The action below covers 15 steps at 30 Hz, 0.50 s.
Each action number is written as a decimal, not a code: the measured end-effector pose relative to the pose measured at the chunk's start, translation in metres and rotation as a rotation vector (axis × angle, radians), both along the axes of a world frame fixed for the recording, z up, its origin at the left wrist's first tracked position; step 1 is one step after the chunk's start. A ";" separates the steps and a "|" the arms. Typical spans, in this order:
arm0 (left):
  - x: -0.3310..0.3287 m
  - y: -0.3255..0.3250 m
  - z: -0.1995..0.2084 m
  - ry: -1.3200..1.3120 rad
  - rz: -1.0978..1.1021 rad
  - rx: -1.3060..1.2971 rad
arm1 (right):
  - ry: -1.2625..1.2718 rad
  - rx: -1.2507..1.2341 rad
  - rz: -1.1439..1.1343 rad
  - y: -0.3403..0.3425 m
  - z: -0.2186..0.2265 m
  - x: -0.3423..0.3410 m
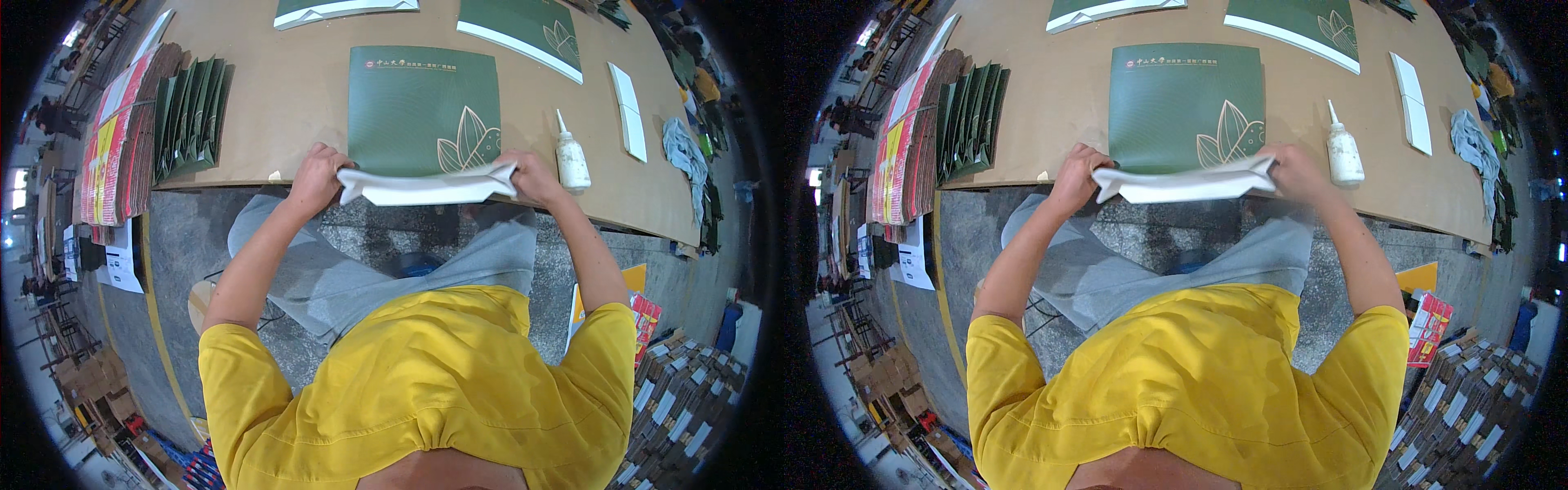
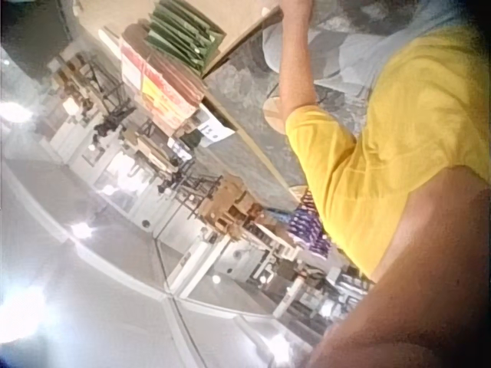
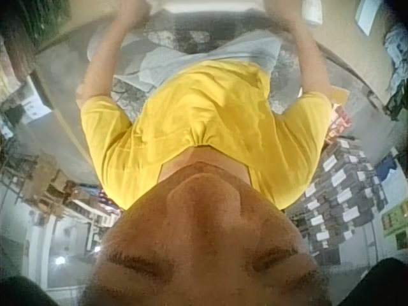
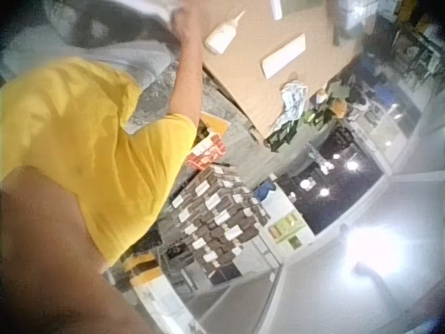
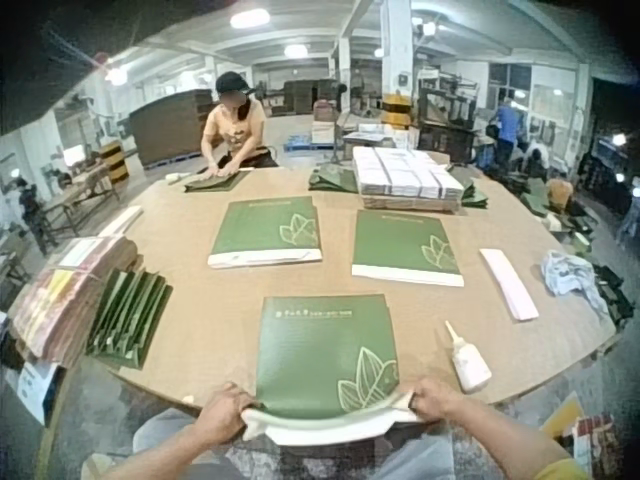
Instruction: Folding and gluing paper boxes or bags in a workshop.
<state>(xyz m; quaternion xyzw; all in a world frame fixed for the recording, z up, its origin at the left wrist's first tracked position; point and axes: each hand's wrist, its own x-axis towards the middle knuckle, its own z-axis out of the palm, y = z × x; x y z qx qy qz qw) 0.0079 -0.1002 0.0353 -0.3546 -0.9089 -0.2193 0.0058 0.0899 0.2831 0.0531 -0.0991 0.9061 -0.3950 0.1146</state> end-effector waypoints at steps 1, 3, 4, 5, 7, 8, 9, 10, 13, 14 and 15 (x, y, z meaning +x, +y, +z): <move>-0.003 0.000 0.000 -0.117 0.061 -0.017 | 0.000 0.000 -0.001 -0.001 0.002 -0.003; -0.010 0.006 0.002 -0.191 0.221 -0.024 | -0.478 -0.301 -0.423 -0.014 0.022 -0.012; -0.018 0.007 0.000 -0.321 0.225 -0.030 | -0.390 -0.313 -0.420 -0.006 0.005 -0.018; -0.025 0.008 0.000 -0.453 0.231 -0.038 | -0.393 -0.315 -0.418 -0.003 0.004 -0.023; -0.027 0.009 -0.003 -0.393 0.227 -0.068 | -0.468 -0.316 -0.465 -0.002 0.005 -0.028; -0.028 0.008 -0.004 -0.393 0.209 -0.102 | -0.506 -0.318 -0.486 -0.004 0.006 -0.029; -0.028 0.008 -0.004 -0.393 0.192 -0.136 | -0.507 -0.322 -0.482 -0.006 0.007 -0.031; -0.027 0.007 -0.006 -0.393 0.196 -0.140 | -0.519 -0.251 -0.448 -0.007 0.009 -0.032; -0.024 0.013 -0.006 -0.274 0.304 -0.122 | -0.560 -0.149 -0.427 -0.003 0.018 -0.036; -0.024 0.017 0.006 -0.287 0.283 -0.215 | -0.600 -0.124 -0.429 -0.001 0.021 -0.037; -0.023 0.019 0.012 -0.301 0.261 -0.307 | -0.603 -0.120 -0.425 0.003 0.027 -0.037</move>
